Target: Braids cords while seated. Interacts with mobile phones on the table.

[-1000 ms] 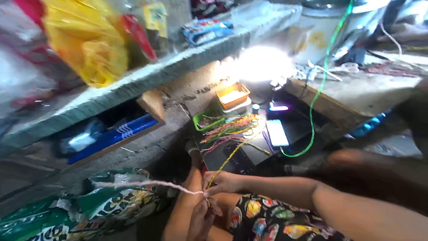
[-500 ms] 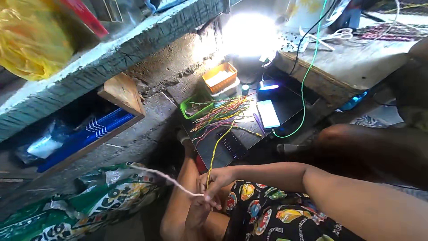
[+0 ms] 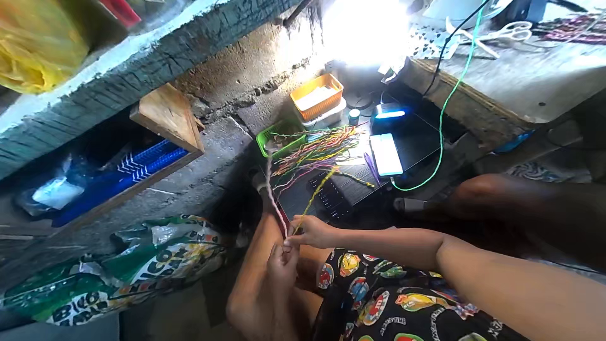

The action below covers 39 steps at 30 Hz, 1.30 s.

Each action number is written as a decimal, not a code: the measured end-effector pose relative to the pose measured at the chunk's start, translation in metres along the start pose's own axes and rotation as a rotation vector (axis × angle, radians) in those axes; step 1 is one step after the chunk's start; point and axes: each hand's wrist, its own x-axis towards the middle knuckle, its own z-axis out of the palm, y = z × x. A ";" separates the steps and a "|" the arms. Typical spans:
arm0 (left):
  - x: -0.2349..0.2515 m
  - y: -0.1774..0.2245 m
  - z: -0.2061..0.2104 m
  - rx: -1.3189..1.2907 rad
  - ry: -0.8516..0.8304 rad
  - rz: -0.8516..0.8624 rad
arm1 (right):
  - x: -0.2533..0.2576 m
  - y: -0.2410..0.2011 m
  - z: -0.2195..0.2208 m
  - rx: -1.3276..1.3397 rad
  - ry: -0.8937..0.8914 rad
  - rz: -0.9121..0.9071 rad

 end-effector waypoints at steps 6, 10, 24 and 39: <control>-0.004 0.003 -0.006 -0.398 -0.063 -0.125 | 0.009 0.001 0.000 -0.062 -0.040 -0.032; -0.005 0.009 -0.006 -0.611 0.002 -0.214 | 0.014 -0.006 -0.002 -0.205 -0.081 -0.138; -0.009 0.000 -0.015 -0.858 -0.245 -0.189 | 0.008 -0.016 -0.007 -0.103 -0.268 -0.467; -0.001 0.003 -0.004 -0.245 -0.023 -0.140 | 0.020 -0.010 0.007 -0.072 0.085 -0.243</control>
